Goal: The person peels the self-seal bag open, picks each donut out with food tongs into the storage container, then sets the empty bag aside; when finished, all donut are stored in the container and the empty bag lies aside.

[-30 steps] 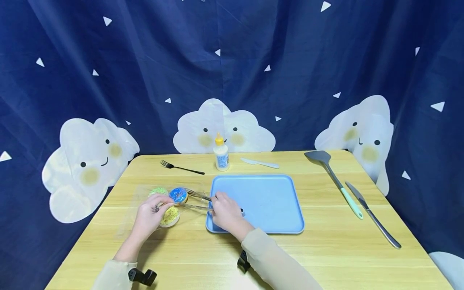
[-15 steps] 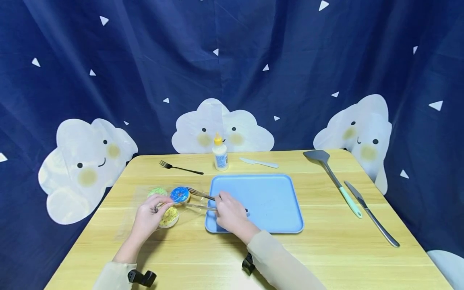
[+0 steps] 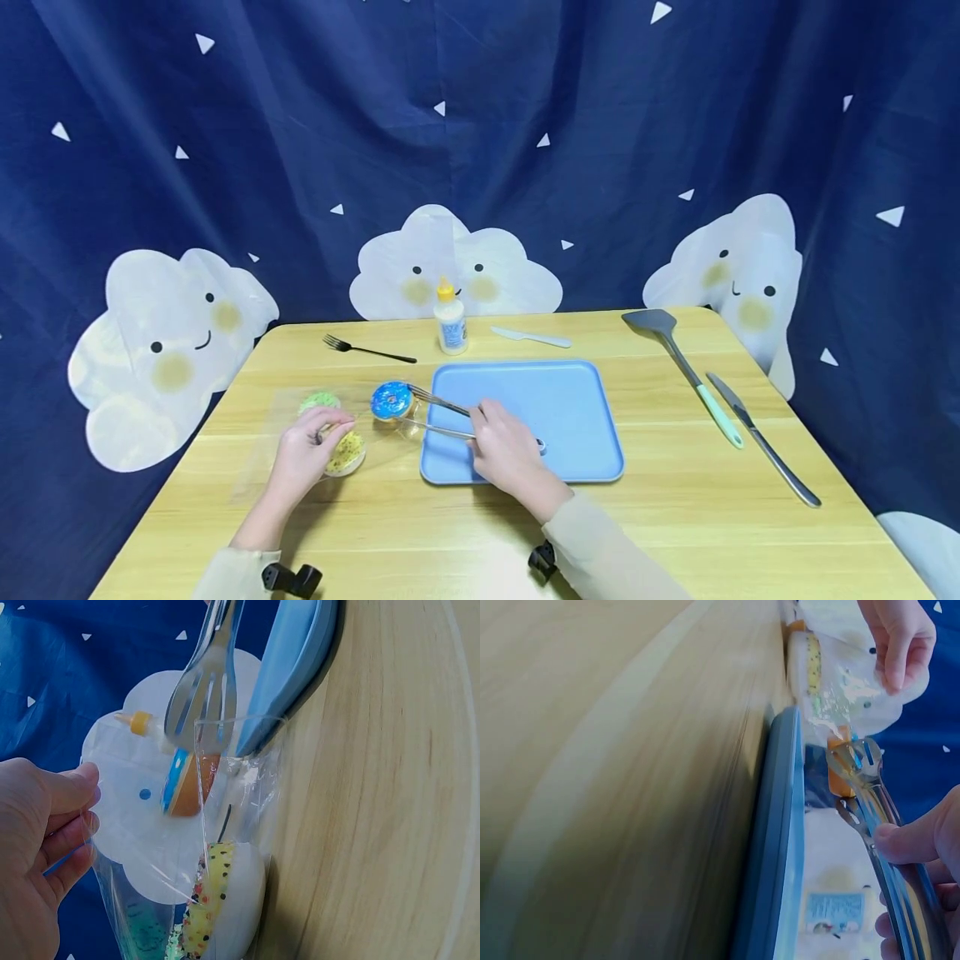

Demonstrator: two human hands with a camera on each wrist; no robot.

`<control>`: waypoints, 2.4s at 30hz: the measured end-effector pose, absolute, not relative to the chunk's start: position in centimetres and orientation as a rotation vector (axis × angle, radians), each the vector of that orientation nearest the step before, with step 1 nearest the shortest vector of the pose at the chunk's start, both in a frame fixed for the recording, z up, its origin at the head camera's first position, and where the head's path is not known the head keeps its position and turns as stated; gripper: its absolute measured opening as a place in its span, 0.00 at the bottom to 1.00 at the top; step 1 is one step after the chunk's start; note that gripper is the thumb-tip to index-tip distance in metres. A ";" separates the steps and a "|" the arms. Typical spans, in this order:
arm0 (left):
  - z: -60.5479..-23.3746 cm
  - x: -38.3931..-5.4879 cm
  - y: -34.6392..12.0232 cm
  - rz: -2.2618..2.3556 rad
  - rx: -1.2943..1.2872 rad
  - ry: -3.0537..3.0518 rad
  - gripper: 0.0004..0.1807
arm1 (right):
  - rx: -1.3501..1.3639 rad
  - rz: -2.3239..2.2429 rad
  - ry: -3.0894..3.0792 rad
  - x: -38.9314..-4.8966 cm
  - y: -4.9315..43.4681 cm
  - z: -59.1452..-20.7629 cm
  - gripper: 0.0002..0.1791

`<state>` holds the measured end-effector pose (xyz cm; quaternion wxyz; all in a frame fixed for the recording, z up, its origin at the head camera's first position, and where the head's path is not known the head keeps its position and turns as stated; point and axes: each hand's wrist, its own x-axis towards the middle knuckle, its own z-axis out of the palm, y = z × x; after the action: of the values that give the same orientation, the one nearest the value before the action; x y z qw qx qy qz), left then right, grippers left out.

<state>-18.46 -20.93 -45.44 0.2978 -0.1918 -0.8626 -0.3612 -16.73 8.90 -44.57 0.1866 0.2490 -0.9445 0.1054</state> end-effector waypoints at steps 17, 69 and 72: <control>-45.2 -18.4 -20.9 -1.023 -0.504 -2.308 0.06 | 0.643 0.293 -2.428 -14.8 16.1 -44.6 0.24; -45.8 -18.2 -21.2 -0.998 -0.518 -2.278 0.06 | 0.283 0.345 -2.552 -11.9 27.9 -44.5 0.27; -45.8 -18.2 -21.2 -0.987 -0.523 -2.271 0.07 | 0.369 0.305 -2.475 -12.2 27.7 -44.4 0.28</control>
<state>-18.23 -21.22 -45.82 0.3005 -0.1972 -0.8558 -0.3720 -12.21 27.67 -44.43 0.3053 0.1392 -0.9350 0.1153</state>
